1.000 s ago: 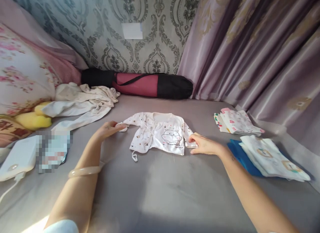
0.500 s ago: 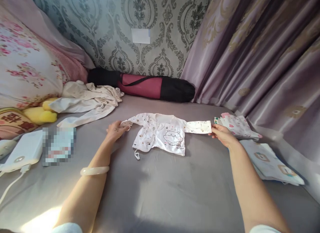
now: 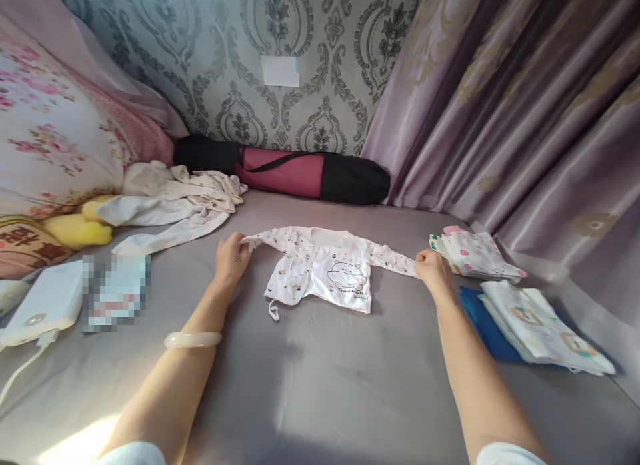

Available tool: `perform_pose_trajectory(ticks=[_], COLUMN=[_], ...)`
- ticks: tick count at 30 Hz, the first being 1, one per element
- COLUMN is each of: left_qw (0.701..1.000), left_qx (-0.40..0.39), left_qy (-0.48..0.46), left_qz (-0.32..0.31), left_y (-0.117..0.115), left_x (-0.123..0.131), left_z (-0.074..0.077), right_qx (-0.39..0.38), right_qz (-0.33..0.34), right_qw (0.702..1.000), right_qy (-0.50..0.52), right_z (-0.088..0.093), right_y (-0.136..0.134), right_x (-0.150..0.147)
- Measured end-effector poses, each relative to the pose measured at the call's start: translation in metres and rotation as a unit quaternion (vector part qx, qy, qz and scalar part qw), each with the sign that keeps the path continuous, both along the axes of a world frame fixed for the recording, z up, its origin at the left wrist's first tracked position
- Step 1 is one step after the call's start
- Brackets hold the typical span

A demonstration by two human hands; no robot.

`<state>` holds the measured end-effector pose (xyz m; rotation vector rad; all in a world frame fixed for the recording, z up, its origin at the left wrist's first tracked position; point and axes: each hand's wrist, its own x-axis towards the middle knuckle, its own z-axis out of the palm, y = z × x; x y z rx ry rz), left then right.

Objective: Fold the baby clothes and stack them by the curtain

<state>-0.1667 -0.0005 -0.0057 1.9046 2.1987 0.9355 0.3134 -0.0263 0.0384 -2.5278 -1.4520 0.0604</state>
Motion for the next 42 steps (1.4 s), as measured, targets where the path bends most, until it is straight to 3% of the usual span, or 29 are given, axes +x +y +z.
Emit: perform_pose_trajectory(ticks=[3,7,9,11,13,16,18,20,22,25,28,31,33,35,37,39,42], left_qw=[0.997,0.994,0.997,0.995,0.961,0.870,0.830,0.819,0.833,0.889,0.962,0.996,0.999,0.984,0.936,0.905,0.882], left_qx=[0.035,-0.023,-0.043,-0.043,-0.035,0.000,0.033,0.056,0.064,0.041,-0.022,-0.020,0.002,-0.025,-0.071,-0.091,-0.129], left_qy=[0.068,0.079,0.037,-0.089,-0.274,-0.490,-0.556,-0.571,-0.549,-0.455,-0.268,-0.046,0.041,0.063,0.058,0.074,0.131], left_qz=[0.027,0.072,0.055,0.016,-0.029,-0.058,-0.039,-0.015,-0.003,0.022,0.054,0.074,0.010,-0.167,-0.340,-0.410,-0.435], left_y=[0.004,0.017,0.027,0.037,0.046,0.054,0.058,0.062,0.066,0.070,0.069,0.066,0.068,0.073,0.079,0.086,0.092], left_x=[0.004,0.002,0.001,0.000,0.000,-0.002,-0.005,-0.011,-0.018,-0.029,-0.033,-0.019,0.003,0.033,0.065,0.092,0.117], left_z=[0.011,0.031,0.039,0.043,0.043,0.038,0.032,0.023,0.012,-0.003,-0.009,0.001,0.012,0.023,0.031,0.035,0.035], right_qx=[0.015,0.004,0.001,-0.004,-0.019,-0.040,-0.044,-0.049,-0.052,-0.052,-0.056,-0.052,-0.048,-0.034,-0.001,0.024,-0.014], right_qz=[0.080,0.226,0.300,0.353,0.368,0.368,0.372,0.372,0.369,0.369,0.369,0.366,0.367,0.367,0.371,0.382,0.425], right_qw=[0.997,0.971,0.949,0.932,0.928,0.929,0.927,0.927,0.928,0.928,0.927,0.928,0.928,0.929,0.928,0.923,0.902], right_qy=[0.014,0.079,0.092,0.078,0.056,0.031,0.021,0.017,0.017,0.024,0.033,0.038,0.040,0.037,0.025,0.022,0.073], right_z=[0.008,0.005,-0.005,-0.019,-0.032,-0.046,-0.050,-0.052,-0.052,-0.051,-0.050,-0.051,-0.051,-0.049,-0.042,-0.030,-0.008], right_y=[0.017,0.031,0.031,0.028,0.023,0.019,0.019,0.019,0.020,0.020,0.020,0.020,0.020,0.019,0.014,0.007,-0.007], right_x=[-0.048,-0.121,-0.150,-0.171,-0.183,-0.188,-0.187,-0.186,-0.185,-0.185,-0.186,-0.186,-0.187,-0.187,-0.187,-0.186,-0.185])
